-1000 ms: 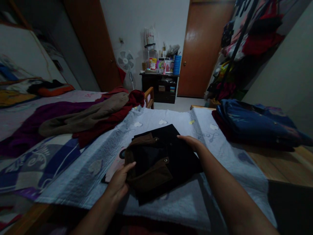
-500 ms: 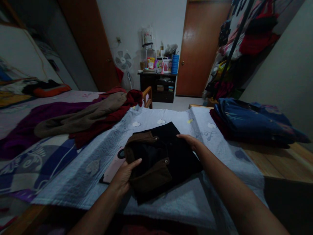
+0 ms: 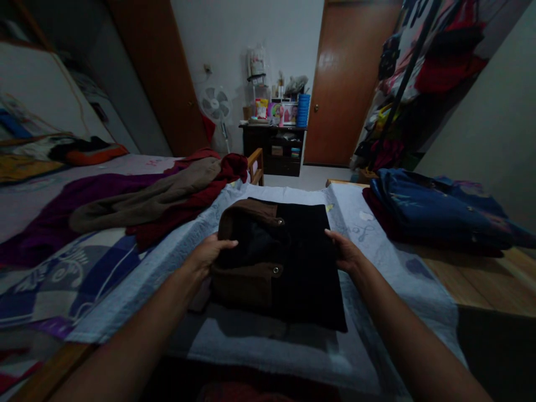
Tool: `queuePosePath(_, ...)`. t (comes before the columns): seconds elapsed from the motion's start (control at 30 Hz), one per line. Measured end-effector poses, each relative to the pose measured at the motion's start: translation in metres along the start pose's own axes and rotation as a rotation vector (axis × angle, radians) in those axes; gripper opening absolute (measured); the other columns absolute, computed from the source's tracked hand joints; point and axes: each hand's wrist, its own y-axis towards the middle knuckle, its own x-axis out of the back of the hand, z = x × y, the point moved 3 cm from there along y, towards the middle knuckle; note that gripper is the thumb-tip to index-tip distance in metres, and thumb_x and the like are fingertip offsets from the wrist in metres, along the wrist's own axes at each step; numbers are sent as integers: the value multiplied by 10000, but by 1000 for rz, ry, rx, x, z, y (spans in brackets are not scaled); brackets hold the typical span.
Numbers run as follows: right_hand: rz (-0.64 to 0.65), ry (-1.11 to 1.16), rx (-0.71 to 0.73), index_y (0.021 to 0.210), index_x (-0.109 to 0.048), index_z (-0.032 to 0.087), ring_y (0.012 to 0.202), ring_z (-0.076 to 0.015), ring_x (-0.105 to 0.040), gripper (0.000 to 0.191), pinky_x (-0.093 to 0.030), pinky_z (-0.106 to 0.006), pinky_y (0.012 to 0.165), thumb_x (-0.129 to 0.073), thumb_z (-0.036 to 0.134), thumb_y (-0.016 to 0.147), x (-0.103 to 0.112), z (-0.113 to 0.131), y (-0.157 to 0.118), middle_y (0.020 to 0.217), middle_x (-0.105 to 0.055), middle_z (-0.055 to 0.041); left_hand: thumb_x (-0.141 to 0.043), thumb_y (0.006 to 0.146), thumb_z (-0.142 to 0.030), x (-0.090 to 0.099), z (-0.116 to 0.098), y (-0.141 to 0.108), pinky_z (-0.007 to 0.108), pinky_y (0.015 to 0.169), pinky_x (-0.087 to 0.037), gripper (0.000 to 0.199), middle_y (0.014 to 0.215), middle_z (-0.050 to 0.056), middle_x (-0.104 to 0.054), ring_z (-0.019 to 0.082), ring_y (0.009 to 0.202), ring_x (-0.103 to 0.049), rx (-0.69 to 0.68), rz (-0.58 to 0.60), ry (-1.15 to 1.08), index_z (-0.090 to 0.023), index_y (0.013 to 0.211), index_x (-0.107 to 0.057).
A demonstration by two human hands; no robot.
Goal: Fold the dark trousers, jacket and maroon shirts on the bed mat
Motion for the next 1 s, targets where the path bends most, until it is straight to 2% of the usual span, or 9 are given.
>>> queuePosePath(0.13, -24, 104, 71, 1018, -671, 140, 903, -204, -699, 230, -520, -331, 902, -578, 254, 841, -6, -18, -24, 954, -747, -70, -738, 529, -195, -3, -39, 46, 345, 637, -569, 441, 756, 35, -731, 235, 658, -690, 35, 128, 210, -173, 955, -629)
queuePosePath(0.27, -105, 235, 105, 1014, -675, 160, 934, -193, -691, 228, -537, -310, 876, -648, 217, 794, -13, -47, -41, 974, -747, -53, -743, 502, -180, -20, -68, 95, 353, 696, -561, 353, 748, 49, -731, 254, 715, -693, 48, 259, 455, -169, 843, -651)
queuePosePath(0.43, -204, 304, 93, 903, -684, 182, 864, -217, -696, 187, -577, -325, 729, -730, 240, 731, -17, -95, -58, 920, -751, -39, -731, 507, -146, -54, -85, 134, 375, 745, -546, 362, 812, 57, -742, 266, 775, -694, 97, 423, 700, -182, 862, -669)
queuePosePath(0.53, -221, 354, 90, 942, -673, 188, 940, -230, -683, 250, -572, -354, 789, -759, 238, 712, -19, -123, -63, 972, -743, -41, -708, 549, -148, -75, -84, 145, 343, 721, -544, 385, 861, 45, -744, 245, 777, -691, 47, 513, 844, -195, 930, -675)
queuePosePath(0.6, -229, 391, 84, 997, -655, 183, 988, -244, -670, 310, -561, -390, 832, -764, 240, 713, -20, -136, -65, 1022, -733, -53, -694, 587, -147, -86, -78, 152, 313, 702, -539, 361, 861, 30, -743, 226, 764, -690, -25, 488, 1025, -201, 944, -684)
queuePosePath(0.7, -243, 418, 95, 1083, -617, 173, 1034, -252, -651, 397, -533, -431, 885, -758, 269, 725, -22, -143, -64, 1101, -710, -71, -689, 610, -118, -97, -64, 159, 293, 718, -529, 319, 852, 25, -739, 221, 784, -686, -126, 366, 1242, -194, 919, -699)
queuePosePath(0.8, -229, 327, 67, 1091, -596, 165, 999, -243, -662, 427, -517, -424, 884, -750, 335, 731, -17, -143, -65, 1086, -709, -85, -687, 615, -91, -100, -53, 158, 328, 827, -506, 425, 1005, 77, -717, 269, 968, -653, -234, 196, 1319, -174, 1032, -672)
queuePosePath(0.93, -227, -94, 5, 983, -589, 171, 751, -204, -682, 415, -513, -322, 663, -696, 477, 724, 10, -138, -74, 875, -716, -65, -557, 775, -108, -96, -45, 130, 407, 1050, -361, 527, 1368, 136, -517, 284, 1283, -453, -483, -24, 1353, -176, 1295, -513)
queuePosePath(1.0, -212, -469, 9, 868, -585, 181, 596, -182, -629, 374, -443, -284, 530, -642, 525, 732, 25, -127, -84, 719, -670, -28, -469, 845, -120, -95, -37, 105, 380, 1076, -334, 428, 1342, 109, -541, 240, 1271, -464, -690, -34, 1361, -182, 1263, -538)
